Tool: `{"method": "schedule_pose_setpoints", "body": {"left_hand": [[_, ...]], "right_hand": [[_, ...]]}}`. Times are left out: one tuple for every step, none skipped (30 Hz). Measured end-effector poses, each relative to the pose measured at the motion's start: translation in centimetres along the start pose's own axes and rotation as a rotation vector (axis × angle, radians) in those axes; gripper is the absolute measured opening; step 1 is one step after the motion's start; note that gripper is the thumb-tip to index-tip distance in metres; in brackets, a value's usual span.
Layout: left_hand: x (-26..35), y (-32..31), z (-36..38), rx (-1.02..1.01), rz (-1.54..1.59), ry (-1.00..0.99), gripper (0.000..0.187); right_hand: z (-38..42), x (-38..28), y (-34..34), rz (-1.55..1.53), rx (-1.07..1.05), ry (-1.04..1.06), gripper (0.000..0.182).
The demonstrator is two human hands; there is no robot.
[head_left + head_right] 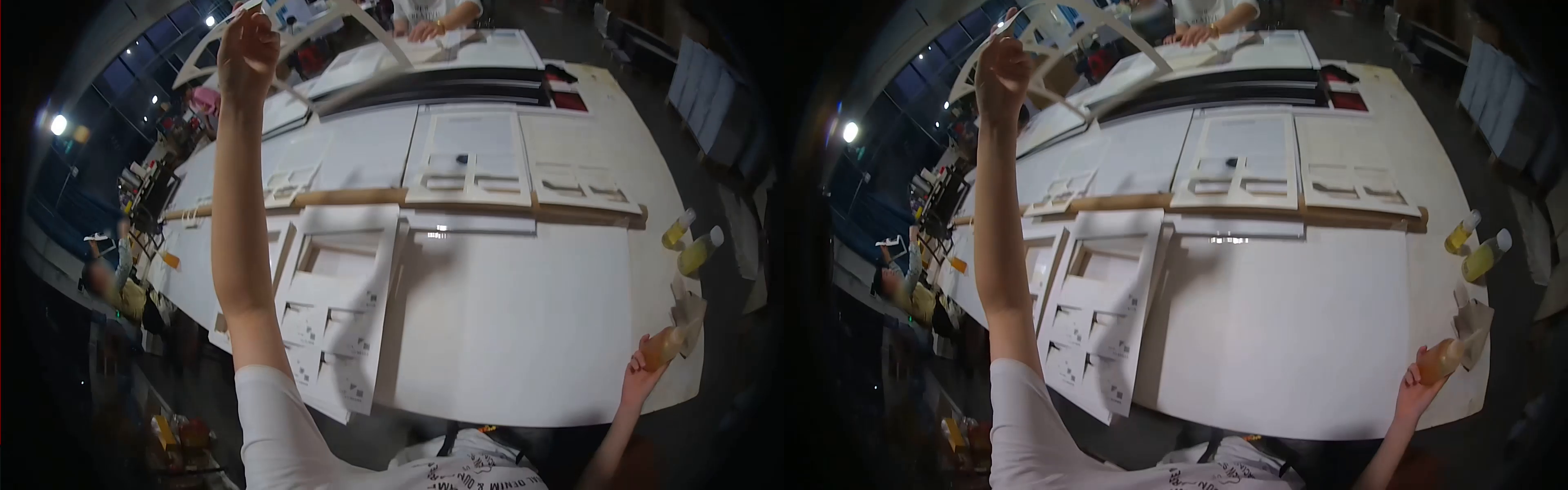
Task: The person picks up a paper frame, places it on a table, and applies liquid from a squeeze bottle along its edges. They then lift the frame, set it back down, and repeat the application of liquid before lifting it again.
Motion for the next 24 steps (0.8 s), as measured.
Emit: {"method": "schedule_pose_setpoints", "body": {"left_hand": [[-1.1,0.2,2.5,0.076,-0.018,-0.013,0.020],[-2.1,0.4,4.7,0.140,-0.042,-0.031,0.023],[-3.6,2.3,6.6,0.168,0.026,0.025,0.027],[-5.6,4.1,9.1,0.228,0.084,0.090,0.024],[-7.3,7.0,11.9,0.389,0.050,0.076,0.017],[-9.3,10.2,14.8,0.559,0.052,0.104,0.012],[-11.4,11.9,17.3,0.589,0.062,0.150,0.009],[-13.3,13.4,19.8,0.691,0.113,0.174,0.007],[-15.2,15.4,22.3,0.768,0.126,0.227,0.005],[-16.3,14.5,23.6,0.796,0.113,0.229,0.009],[-17.4,14.7,24.9,0.802,0.126,0.249,0.011],[-18.3,14.3,25.6,0.808,0.140,0.268,0.014],[-18.8,14.1,26.3,0.817,0.124,0.277,0.016],[-19.3,13.8,26.9,0.825,0.109,0.285,0.019],[-19.7,13.5,27.2,0.834,0.093,0.293,0.021],[-20.1,13.4,27.4,0.846,0.094,0.313,0.023],[-20.5,13.3,27.7,0.857,0.094,0.330,0.024],[-20.7,13.3,27.8,0.868,0.094,0.347,0.026],[-21.0,13.5,27.9,0.877,0.085,0.355,0.023],[-21.2,14.1,28.1,0.894,0.091,0.363,0.021],[-21.6,14.9,28.3,0.911,0.098,0.372,0.020],[-22.1,15.6,28.5,0.926,0.106,0.382,0.018],[-22.3,16.4,28.6,0.937,0.098,0.378,0.019],[-22.6,17.0,28.6,0.948,0.090,0.375,0.019]], "right_hand": [[0.0,0.2,0.0,-0.022,-0.046,-0.027,0.052],[-0.2,0.0,0.1,0.001,-0.069,-0.021,0.051],[-0.3,-0.1,0.4,0.022,-0.093,-0.019,0.051],[-0.4,-0.1,0.3,0.037,-0.122,-0.013,0.051],[-0.2,0.0,0.2,0.035,-0.099,-0.013,0.050],[0.0,0.1,-0.3,0.034,-0.076,-0.013,0.050],[0.1,0.1,-0.4,0.031,-0.055,-0.009,0.050],[0.0,0.1,-0.3,0.027,-0.047,-0.014,0.051],[-0.1,0.1,0.0,0.021,-0.039,-0.016,0.051],[-0.1,0.1,0.2,0.015,-0.032,-0.016,0.052],[-0.1,0.1,0.3,0.011,-0.039,-0.020,0.052],[-0.1,0.1,0.3,0.007,-0.048,-0.024,0.052],[-0.1,0.1,0.2,0.003,-0.056,-0.027,0.053],[-0.1,0.1,0.2,0.000,-0.057,-0.032,0.052],[-0.1,0.1,0.1,-0.003,-0.058,-0.037,0.052],[-0.1,0.1,0.1,-0.005,-0.059,-0.043,0.052],[-0.1,0.0,0.1,0.002,-0.071,-0.040,0.052],[-0.2,0.0,0.2,0.007,-0.084,-0.036,0.052],[-0.3,-0.1,0.2,0.012,-0.097,-0.031,0.052],[-0.4,0.0,0.3,0.000,-0.095,-0.038,0.052],[-0.4,0.0,0.2,-0.011,-0.094,-0.045,0.052],[-0.3,0.0,0.1,-0.023,-0.091,-0.050,0.052],[-0.1,0.2,0.0,-0.034,-0.077,-0.056,0.052],[0.0,0.2,-0.2,-0.045,-0.063,-0.064,0.053]]}}
Point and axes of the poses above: each hand's wrist, its own z-axis away from the middle knuckle, its own y-axis out of the back of the hand, x = y × z, the point moved 9 cm from there along -z, towards the middle knuckle, and after that the axes turned 3 degrees about x, right-handed, at the moved point
